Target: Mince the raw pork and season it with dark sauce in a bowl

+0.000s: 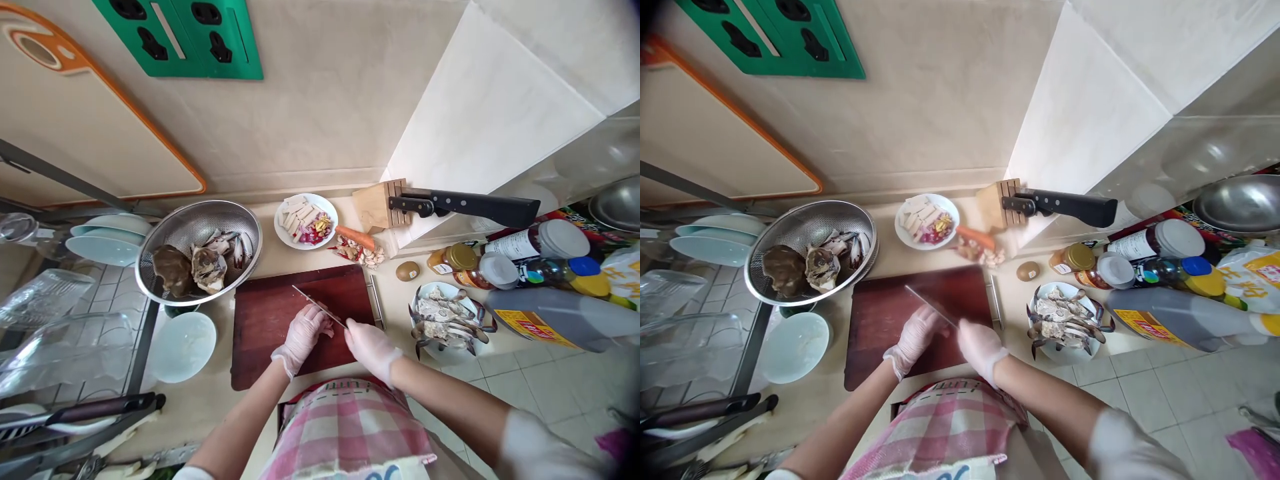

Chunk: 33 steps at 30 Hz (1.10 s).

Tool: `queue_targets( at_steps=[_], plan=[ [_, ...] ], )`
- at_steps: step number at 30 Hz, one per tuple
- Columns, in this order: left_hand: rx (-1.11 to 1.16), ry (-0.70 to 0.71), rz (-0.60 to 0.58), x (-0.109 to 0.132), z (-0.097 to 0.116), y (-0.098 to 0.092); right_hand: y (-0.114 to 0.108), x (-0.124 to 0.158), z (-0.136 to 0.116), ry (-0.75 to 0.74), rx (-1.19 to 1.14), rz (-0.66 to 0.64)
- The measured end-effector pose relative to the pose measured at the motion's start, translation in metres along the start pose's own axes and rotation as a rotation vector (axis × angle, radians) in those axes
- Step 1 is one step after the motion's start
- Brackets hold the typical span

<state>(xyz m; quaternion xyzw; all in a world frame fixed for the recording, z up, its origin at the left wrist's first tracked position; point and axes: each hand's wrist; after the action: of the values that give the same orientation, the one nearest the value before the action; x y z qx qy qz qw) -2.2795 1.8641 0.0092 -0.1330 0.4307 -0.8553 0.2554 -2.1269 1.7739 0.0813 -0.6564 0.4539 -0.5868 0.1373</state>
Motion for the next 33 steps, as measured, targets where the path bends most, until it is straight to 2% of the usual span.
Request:
queue_targets(
  at_steps=[4, 8, 12, 15, 19, 23, 26, 30, 33],
  plan=[
    [-0.138, 0.057, -0.024, 0.007, -0.001, -0.003, 0.004, -0.016, -0.006, -0.06, -0.011, 0.067],
    [-0.363, -0.053, 0.021, 0.022, 0.001, -0.007, 0.004, -0.021, -0.008, -0.068, -0.009, 0.069],
    [-0.529, -0.118, -0.158, 0.015, 0.005, -0.004, -0.001, -0.016, -0.006, -0.087, 0.001, 0.07],
    [-0.486, -0.152, -0.255, -0.001, 0.006, -0.003, -0.009, -0.004, 0.003, -0.106, 0.007, 0.062],
    [-0.405, -0.218, -0.304, -0.008, 0.005, -0.003, -0.011, 0.01, 0.017, -0.069, 0.005, 0.025],
    [-0.351, -0.239, -0.268, -0.003, 0.004, 0.0, -0.005, 0.002, 0.009, -0.029, 0.005, -0.011],
    [-0.343, -0.217, -0.243, -0.002, 0.004, 0.002, -0.009, -0.007, 0.001, -0.051, 0.022, -0.003],
    [-0.329, -0.197, -0.221, 0.001, 0.001, 0.006, -0.017, 0.0, 0.005, -0.051, 0.051, -0.064],
    [-0.291, -0.18, -0.171, 0.004, -0.003, 0.01, -0.013, 0.003, 0.009, -0.024, 0.031, -0.066]
  ],
)
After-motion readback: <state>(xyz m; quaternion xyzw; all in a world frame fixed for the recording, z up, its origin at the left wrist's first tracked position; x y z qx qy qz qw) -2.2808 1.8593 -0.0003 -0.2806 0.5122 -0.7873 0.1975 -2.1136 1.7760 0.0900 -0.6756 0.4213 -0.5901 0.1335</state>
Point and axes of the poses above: each hand's wrist, its own x-axis away from the middle knuckle, its own y-axis out of the palm, z = x × y, and after that the axes turned 2 degrees about -z, right-handed
